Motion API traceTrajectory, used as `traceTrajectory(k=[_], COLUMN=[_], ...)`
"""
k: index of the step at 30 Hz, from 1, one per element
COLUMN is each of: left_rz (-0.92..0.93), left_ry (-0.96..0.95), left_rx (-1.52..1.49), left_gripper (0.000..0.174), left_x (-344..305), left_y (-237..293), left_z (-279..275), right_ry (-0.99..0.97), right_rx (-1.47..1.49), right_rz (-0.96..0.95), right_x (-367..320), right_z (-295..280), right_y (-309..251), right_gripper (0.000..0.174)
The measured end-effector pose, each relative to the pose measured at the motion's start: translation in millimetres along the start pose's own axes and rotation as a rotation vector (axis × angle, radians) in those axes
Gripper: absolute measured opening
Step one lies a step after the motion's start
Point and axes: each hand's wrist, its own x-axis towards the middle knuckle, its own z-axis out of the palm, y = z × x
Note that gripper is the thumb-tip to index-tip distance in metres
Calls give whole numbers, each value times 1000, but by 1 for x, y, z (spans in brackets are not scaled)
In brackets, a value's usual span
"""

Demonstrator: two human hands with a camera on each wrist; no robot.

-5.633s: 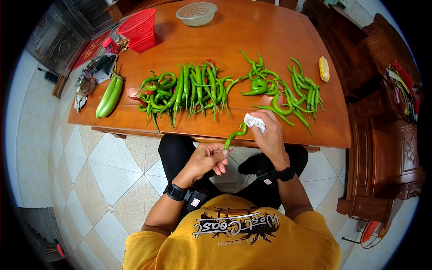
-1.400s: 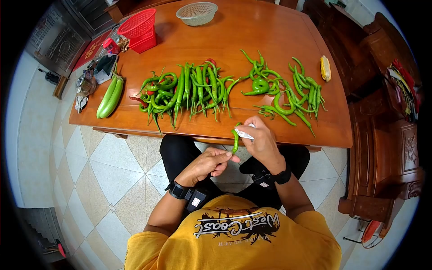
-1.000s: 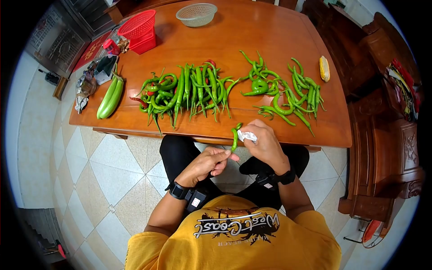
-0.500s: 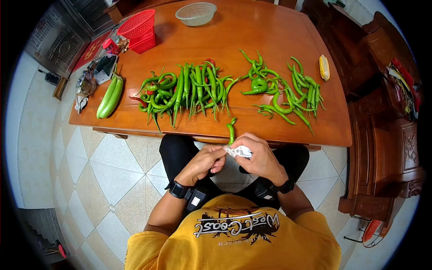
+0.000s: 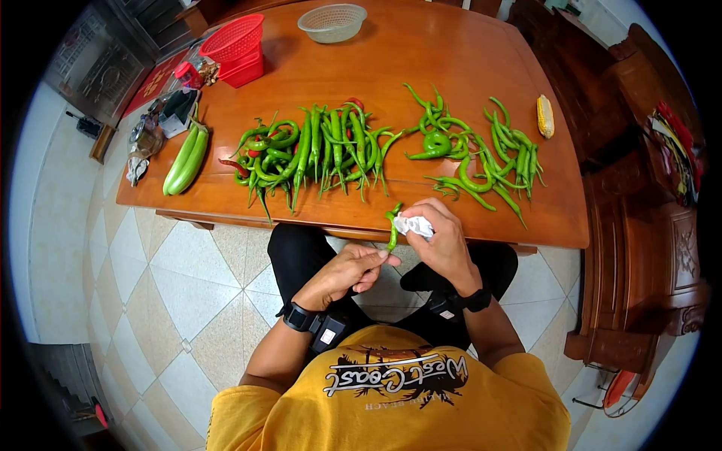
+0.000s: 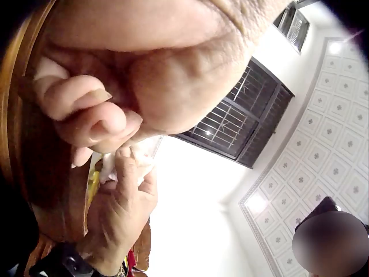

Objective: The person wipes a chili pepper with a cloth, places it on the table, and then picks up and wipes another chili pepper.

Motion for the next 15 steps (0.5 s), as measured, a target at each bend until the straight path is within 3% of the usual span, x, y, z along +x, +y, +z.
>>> traceTrajectory(k=[7, 15], left_rz=[21, 52], left_ry=[37, 93], left_rx=[18, 178], left_gripper=[35, 35], left_x=[6, 1], left_y=[-7, -1], left_z=[-4, 5], right_ry=[-156, 38], right_rx=[101, -39], right_rz=[-33, -48], right_x=[-10, 6], right_z=[3, -2], right_y=[-18, 1], right_gripper=[27, 26])
